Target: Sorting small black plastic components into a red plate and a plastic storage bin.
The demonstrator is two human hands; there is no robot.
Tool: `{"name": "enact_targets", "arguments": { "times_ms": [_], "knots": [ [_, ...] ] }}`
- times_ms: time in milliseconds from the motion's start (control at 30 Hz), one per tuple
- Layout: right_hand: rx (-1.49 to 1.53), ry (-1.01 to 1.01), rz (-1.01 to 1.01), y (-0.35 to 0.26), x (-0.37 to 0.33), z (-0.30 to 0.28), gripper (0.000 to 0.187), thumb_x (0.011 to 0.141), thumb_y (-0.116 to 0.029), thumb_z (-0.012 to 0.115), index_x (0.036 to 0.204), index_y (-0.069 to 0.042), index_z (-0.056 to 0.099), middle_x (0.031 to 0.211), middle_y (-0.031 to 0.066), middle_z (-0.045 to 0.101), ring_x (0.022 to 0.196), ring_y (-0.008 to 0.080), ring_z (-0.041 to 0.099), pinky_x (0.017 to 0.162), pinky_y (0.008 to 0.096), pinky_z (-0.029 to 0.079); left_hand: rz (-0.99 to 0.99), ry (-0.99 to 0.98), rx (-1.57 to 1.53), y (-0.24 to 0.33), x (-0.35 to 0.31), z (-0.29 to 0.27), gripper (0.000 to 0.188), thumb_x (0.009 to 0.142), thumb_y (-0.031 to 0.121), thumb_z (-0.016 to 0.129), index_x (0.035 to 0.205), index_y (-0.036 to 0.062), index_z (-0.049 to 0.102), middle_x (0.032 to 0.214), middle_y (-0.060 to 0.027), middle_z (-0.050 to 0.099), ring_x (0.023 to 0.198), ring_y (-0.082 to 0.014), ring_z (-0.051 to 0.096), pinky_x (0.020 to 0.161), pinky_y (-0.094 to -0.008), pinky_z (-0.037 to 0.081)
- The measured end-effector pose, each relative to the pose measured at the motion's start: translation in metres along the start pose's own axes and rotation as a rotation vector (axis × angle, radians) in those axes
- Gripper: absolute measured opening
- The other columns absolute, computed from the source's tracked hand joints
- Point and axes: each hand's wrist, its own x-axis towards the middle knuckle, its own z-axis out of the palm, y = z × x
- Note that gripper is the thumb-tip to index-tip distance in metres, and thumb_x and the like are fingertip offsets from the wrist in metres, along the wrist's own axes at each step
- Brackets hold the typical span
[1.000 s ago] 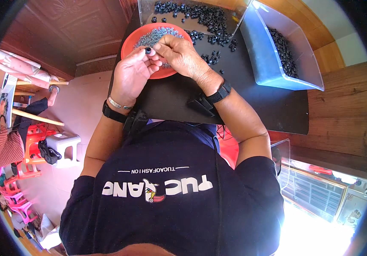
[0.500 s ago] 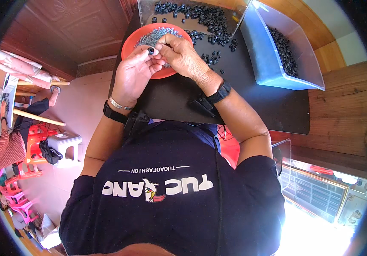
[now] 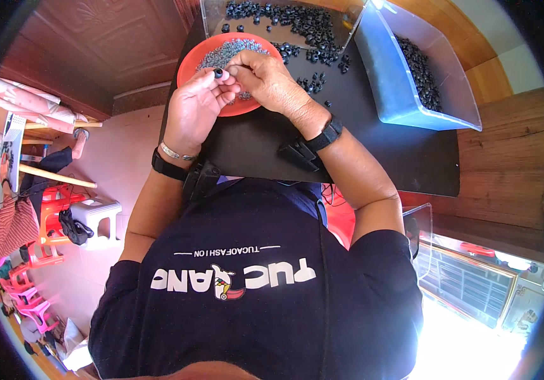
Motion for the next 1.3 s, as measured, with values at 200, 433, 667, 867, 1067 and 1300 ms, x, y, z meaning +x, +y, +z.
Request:
{"name": "enact_targets", "arguments": {
  "times_ms": [200, 433, 667, 867, 1067, 1300],
  "knots": [
    [-0.191, 0.146, -0.009, 0.004, 0.000, -0.006, 0.015, 0.089, -0.010, 0.060, 0.102, -0.003, 0.063, 0.086, 0.0063, 0.064, 0.077, 0.0112, 0.060, 0.071, 0.0261, 0.049, 0.033, 0.055, 0.053, 0.016, 0.001, -0.001, 0.018, 0.092, 0.019, 0.050, 0.093, 0.0031, 0.060, 0.091, -0.0091, 0.064, 0.086, -0.0210, 0.062, 0.079, -0.0324, 0.049],
    [-0.362, 0.152, -0.135, 0.007, 0.003, -0.012, 0.013, 0.085, -0.010, 0.064, 0.096, -0.004, 0.066, 0.088, 0.0102, 0.064, 0.079, 0.0202, 0.065, 0.072, 0.0293, 0.051, 0.055, 0.082, 0.004, 0.027, -0.003, -0.021, 0.019, 0.092, 0.018, 0.050, 0.093, 0.0018, 0.059, 0.091, -0.0114, 0.063, 0.084, -0.0227, 0.063, 0.078, -0.0321, 0.049],
    [-0.406, -0.035, -0.153, 0.004, 0.008, -0.005, 0.013, 0.082, -0.010, 0.065, 0.094, -0.006, 0.067, 0.088, 0.0090, 0.064, 0.080, 0.0238, 0.064, 0.073, 0.0314, 0.051, 0.081, 0.096, 0.021, 0.032, -0.006, -0.031, 0.022, 0.095, 0.021, 0.048, 0.097, 0.0022, 0.060, 0.095, -0.0116, 0.063, 0.090, -0.0240, 0.061, 0.080, -0.0339, 0.048],
    [-0.551, -0.279, -0.228, -0.002, 0.013, 0.009, 0.013, 0.078, -0.018, 0.065, 0.086, -0.009, 0.069, 0.086, 0.0108, 0.067, 0.088, 0.0290, 0.063, 0.077, 0.0390, 0.050, 0.086, 0.138, -0.003, 0.029, -0.010, -0.031, 0.020, 0.093, 0.019, 0.050, 0.095, 0.0022, 0.060, 0.093, -0.0112, 0.064, 0.087, -0.0235, 0.062, 0.079, -0.0331, 0.049],
    [-0.782, -0.067, -0.105, 0.019, 0.029, -0.016, 0.012, 0.078, -0.016, 0.060, 0.085, -0.011, 0.068, 0.080, 0.0111, 0.067, 0.079, 0.0314, 0.065, 0.071, 0.0420, 0.051, 0.084, 0.167, -0.026, 0.028, -0.012, -0.029, 0.017, 0.091, 0.018, 0.052, 0.093, 0.0025, 0.059, 0.089, -0.0108, 0.064, 0.084, -0.0229, 0.063, 0.078, -0.0322, 0.049],
    [-0.616, 0.015, -0.112, 0.015, 0.030, -0.018, 0.015, 0.079, -0.021, 0.062, 0.089, -0.011, 0.069, 0.080, 0.0120, 0.067, 0.078, 0.0307, 0.065, 0.073, 0.0396, 0.051, 0.078, 0.116, -0.019, 0.025, -0.011, -0.035, 0.019, 0.092, 0.020, 0.051, 0.096, 0.0030, 0.059, 0.096, -0.0105, 0.064, 0.092, -0.0235, 0.062, 0.084, -0.0335, 0.048]
  ]
}}
